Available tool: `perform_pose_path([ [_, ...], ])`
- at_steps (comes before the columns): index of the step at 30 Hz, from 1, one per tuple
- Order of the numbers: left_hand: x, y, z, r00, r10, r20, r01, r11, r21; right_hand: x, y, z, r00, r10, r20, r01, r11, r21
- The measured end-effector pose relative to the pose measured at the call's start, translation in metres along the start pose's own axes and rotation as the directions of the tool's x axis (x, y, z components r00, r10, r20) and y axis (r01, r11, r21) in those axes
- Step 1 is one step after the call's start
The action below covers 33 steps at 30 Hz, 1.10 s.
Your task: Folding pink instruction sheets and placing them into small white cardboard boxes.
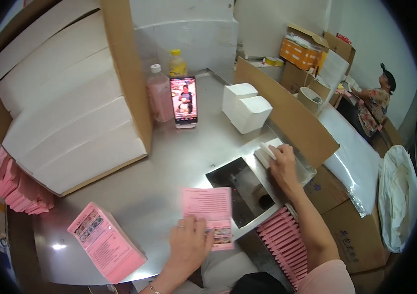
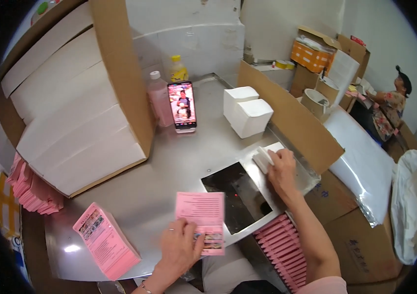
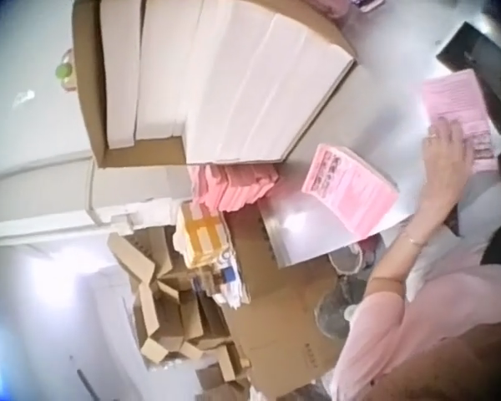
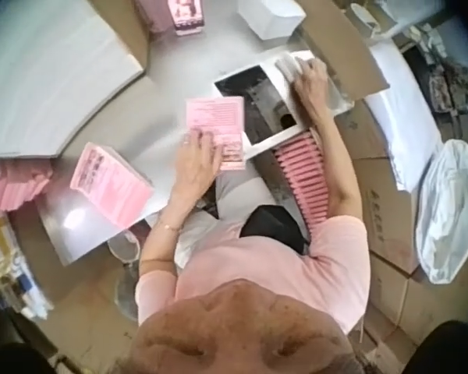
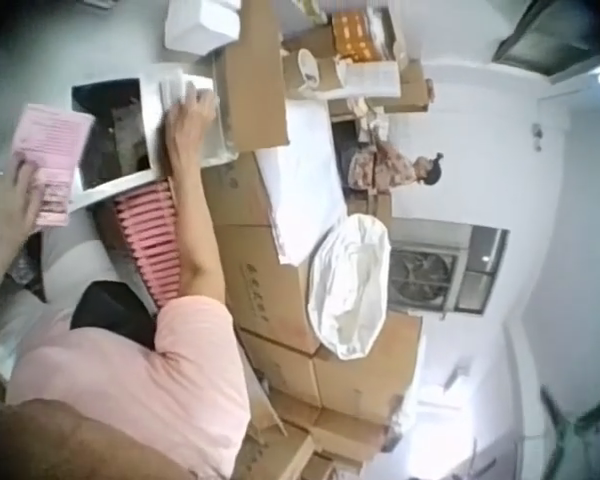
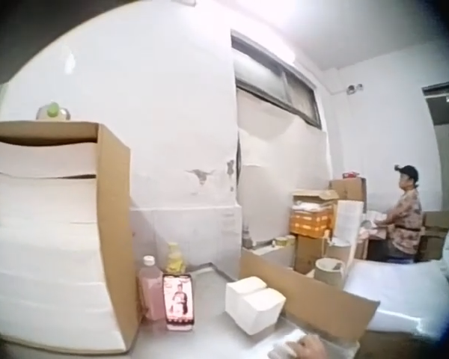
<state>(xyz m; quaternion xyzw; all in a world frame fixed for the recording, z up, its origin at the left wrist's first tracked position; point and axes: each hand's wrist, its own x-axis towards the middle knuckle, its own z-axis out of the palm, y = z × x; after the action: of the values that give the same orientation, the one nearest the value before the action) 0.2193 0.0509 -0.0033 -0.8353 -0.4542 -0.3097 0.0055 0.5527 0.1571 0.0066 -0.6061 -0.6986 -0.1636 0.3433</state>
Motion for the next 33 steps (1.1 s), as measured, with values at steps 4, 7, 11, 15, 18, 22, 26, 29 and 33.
perform_pose_path([
  [4, -0.012, 0.000, -0.005, 0.991, 0.089, 0.103, -0.062, 0.969, -0.240, -0.024, -0.074, -0.007, 0.978, -0.210, -0.015, 0.208, 0.954, 0.214],
  [7, -0.004, -0.006, -0.032, 0.973, -0.101, 0.207, 0.136, 0.977, -0.161, -0.094, -0.143, -0.029, 0.687, -0.667, 0.289, 0.614, 0.745, 0.262],
  [11, -0.003, 0.001, -0.035, 0.984, 0.021, 0.174, 0.007, 0.988, -0.157, -0.081, -0.170, -0.019, 0.799, -0.559, 0.222, 0.472, 0.811, 0.345],
  [15, -0.001, 0.016, -0.021, 0.987, -0.097, 0.131, 0.121, 0.974, -0.190, -0.046, -0.169, 0.020, 0.814, -0.427, 0.395, 0.381, 0.904, 0.192],
  [18, -0.011, 0.007, -0.058, 0.956, -0.066, 0.286, 0.131, 0.968, -0.213, -0.047, -0.130, 0.030, 0.801, -0.391, 0.454, 0.317, 0.919, 0.234],
  [22, -0.032, 0.009, -0.071, 0.990, -0.044, 0.137, 0.073, 0.974, -0.216, -0.034, -0.093, 0.028, 0.661, 0.061, 0.748, -0.048, 0.998, -0.039],
  [26, -0.058, -0.018, -0.078, 0.949, -0.214, 0.231, 0.253, 0.956, -0.152, -0.037, -0.106, -0.005, 0.854, -0.123, 0.505, 0.053, 0.987, 0.151],
  [29, -0.073, -0.049, -0.136, 0.963, -0.206, -0.176, 0.228, 0.967, 0.115, -0.005, -0.079, -0.025, 0.988, -0.154, 0.003, 0.154, 0.988, 0.024],
  [33, -0.080, -0.080, -0.157, 0.842, -0.516, -0.159, 0.532, 0.743, 0.406, -0.008, -0.024, -0.002, 0.999, -0.019, 0.051, 0.027, 0.987, -0.160],
])
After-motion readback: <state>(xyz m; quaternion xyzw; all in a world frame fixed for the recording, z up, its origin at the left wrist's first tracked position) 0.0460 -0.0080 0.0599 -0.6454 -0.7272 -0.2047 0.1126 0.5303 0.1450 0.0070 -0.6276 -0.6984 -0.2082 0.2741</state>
